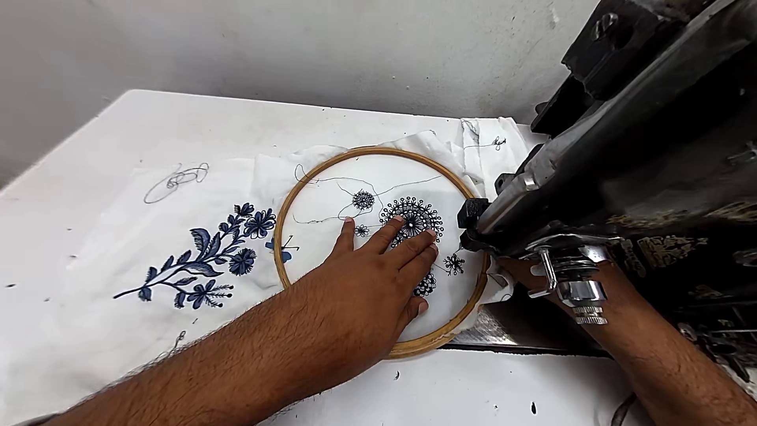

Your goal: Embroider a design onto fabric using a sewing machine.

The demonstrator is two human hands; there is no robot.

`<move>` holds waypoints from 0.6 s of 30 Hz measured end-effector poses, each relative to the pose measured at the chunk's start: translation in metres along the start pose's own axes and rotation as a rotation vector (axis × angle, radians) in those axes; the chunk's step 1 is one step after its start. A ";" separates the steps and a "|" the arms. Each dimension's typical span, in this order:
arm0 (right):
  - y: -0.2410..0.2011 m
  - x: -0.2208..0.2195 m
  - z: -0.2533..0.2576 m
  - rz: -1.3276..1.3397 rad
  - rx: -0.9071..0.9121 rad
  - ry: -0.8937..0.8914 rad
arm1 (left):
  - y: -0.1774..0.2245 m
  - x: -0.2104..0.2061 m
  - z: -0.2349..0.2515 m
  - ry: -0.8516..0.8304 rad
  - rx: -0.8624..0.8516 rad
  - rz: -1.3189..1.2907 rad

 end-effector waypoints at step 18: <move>0.003 -0.006 -0.001 -0.003 -0.047 -0.014 | 0.001 0.000 -0.002 0.010 -0.018 0.007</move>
Point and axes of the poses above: each hand's wrist, its own z-axis towards the middle knuckle, its own x-axis out of the back of the hand, y = z × x, the point moved 1 cm from there along z, towards the middle knuckle, and after that the axes turned 11 degrees about -z, right-handed, at the moved point
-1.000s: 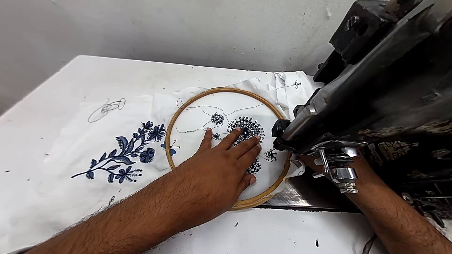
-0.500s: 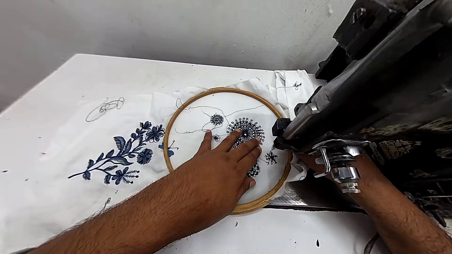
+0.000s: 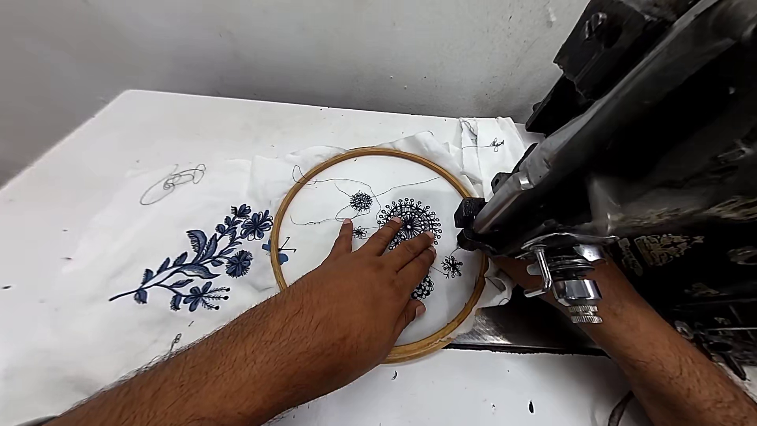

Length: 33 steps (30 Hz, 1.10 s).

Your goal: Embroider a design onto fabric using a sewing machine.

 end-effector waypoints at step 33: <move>-0.012 0.007 -0.003 0.145 -0.070 -0.032 | -0.005 0.002 0.000 0.007 0.020 0.008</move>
Point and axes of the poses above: each hand's wrist, its own z-axis towards the middle knuckle, its own x-axis out of the back of the hand, y = z × x, the point moved 1 cm from there along z, towards the middle knuckle, and after that the axes turned 11 degrees about -z, right-handed, at the moved point
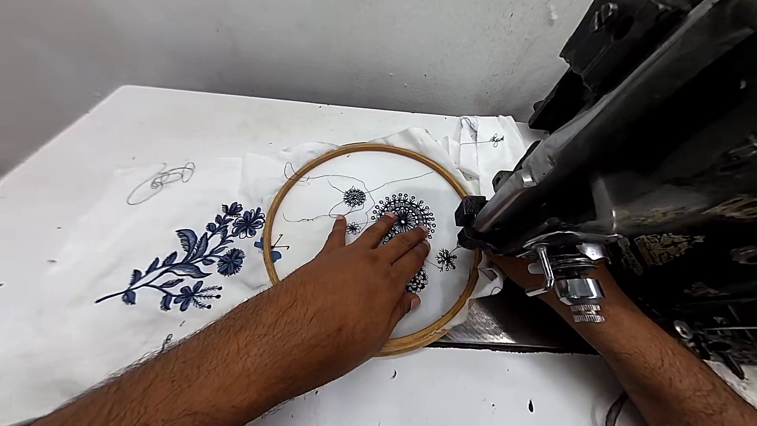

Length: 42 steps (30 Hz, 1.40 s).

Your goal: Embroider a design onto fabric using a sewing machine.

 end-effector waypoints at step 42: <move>-0.012 0.006 0.001 0.125 -0.002 -0.003 | -0.002 0.005 -0.002 -0.026 0.002 0.003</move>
Point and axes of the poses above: each hand's wrist, its own z-axis towards the middle knuckle, its own x-axis out of the back of the hand, y = z × x, the point moved 1 cm from there along z, towards the middle knuckle, and after that the axes turned 11 degrees about -z, right-handed, at the moved point
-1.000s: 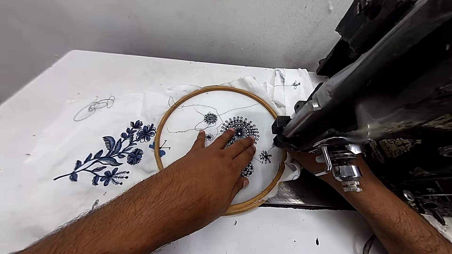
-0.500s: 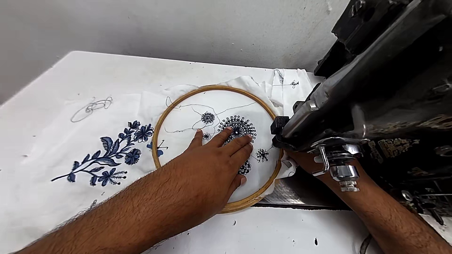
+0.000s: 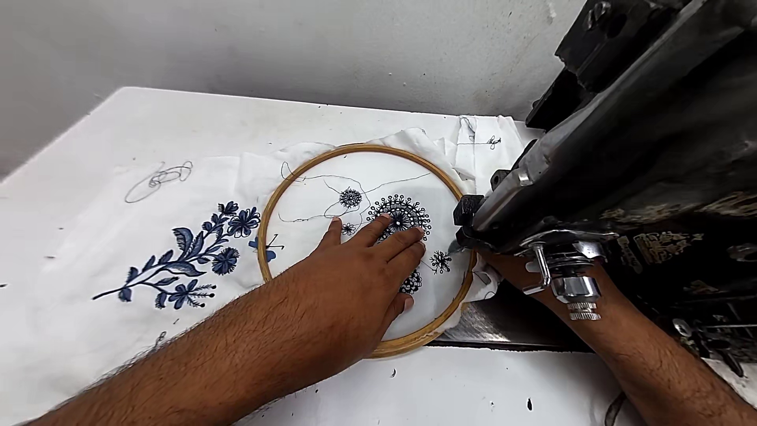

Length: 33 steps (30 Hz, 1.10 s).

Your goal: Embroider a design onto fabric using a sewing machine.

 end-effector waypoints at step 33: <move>0.090 -0.064 -0.016 -0.154 -0.057 0.011 | -0.007 -0.002 0.006 0.044 -0.014 -0.010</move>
Point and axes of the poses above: each hand's wrist, its own z-axis towards the middle knuckle, its own x-axis out of the back of the hand, y = z × x, the point moved 1 cm from there along z, towards the middle knuckle, and after that the axes turned 11 degrees about -z, right-handed, at the moved point
